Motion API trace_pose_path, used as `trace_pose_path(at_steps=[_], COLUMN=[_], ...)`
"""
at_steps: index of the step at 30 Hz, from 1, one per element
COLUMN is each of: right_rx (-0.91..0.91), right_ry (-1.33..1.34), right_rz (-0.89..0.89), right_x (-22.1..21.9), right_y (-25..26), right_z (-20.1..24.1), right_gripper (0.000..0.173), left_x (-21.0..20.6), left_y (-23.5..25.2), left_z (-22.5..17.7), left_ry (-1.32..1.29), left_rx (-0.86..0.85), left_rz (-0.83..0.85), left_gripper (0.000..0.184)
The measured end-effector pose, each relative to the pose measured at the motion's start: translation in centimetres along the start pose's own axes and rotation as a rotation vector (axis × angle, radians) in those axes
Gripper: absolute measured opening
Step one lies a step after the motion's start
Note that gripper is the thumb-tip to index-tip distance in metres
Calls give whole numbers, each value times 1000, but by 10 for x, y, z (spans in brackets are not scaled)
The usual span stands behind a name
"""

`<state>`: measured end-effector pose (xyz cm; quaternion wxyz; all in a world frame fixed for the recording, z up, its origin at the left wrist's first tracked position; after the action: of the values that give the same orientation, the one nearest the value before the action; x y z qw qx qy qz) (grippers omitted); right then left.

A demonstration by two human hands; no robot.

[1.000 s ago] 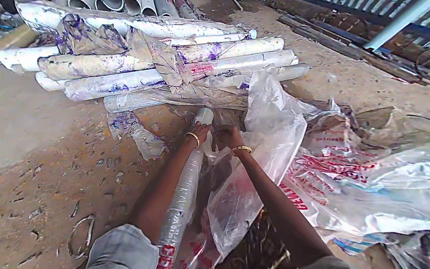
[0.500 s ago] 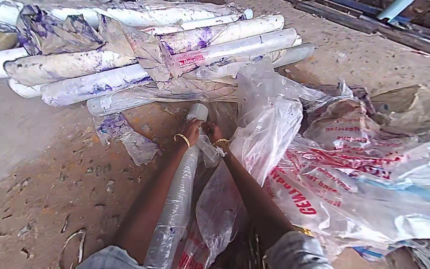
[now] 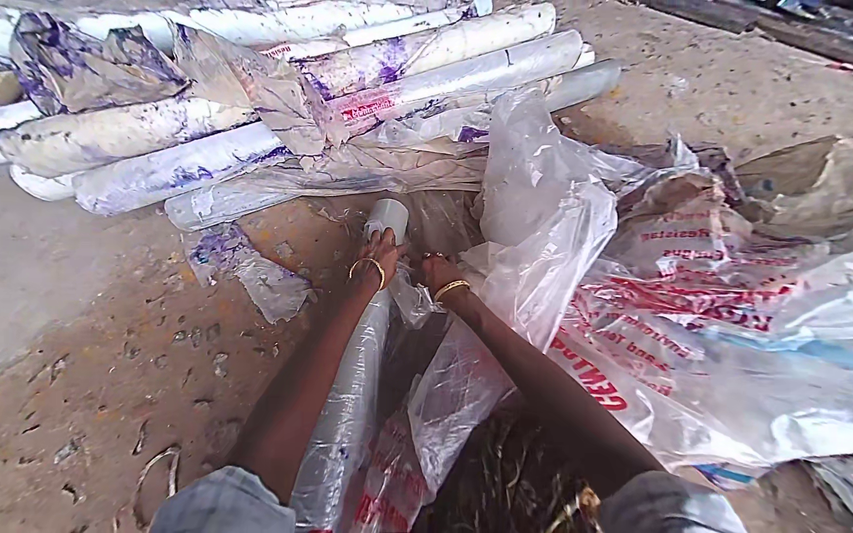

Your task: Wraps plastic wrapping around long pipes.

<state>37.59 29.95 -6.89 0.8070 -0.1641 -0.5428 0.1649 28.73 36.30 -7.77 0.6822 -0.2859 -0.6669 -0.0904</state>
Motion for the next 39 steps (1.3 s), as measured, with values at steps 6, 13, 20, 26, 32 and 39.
trace_pose_path(at_steps=[6,13,20,26,32,39], right_rx=[-128,323,-226,62,-122,-211], right_ry=[54,229,722,814,430,1296], right_rz=[-15,9,-475,-261,-342,-895], right_x=[7,9,17,12,34,60], right_y=[-27,-93,-12,-19,-40,-35], right_z=[11,65,-62,-22,-58,-138], right_gripper=[30,25,32,51,30,12], left_x=[2,10,4,28,85,110], left_y=[-4,-19,-25,-38,-2,-15], left_z=[0,41,48,18,-7,-27], left_ry=[-172,-380,-933,-463,-313,-822], left_rx=[-27,-10,-97,-290,40,21], left_rz=[-94,-238,-353,-122,-282,-285], left_gripper=[26,26,46,43,27,35])
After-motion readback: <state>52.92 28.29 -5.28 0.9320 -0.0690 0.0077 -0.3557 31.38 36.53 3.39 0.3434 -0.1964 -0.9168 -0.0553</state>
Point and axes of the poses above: each hand's wrist, its own y-axis towards the middle knuckle, its own x-axis out of the back of the hand, z = x × y, the point moved 6 cm from there along y, towards the middle knuckle, and after that the axes turned 3 degrees about -z, right-handed, at the moved point
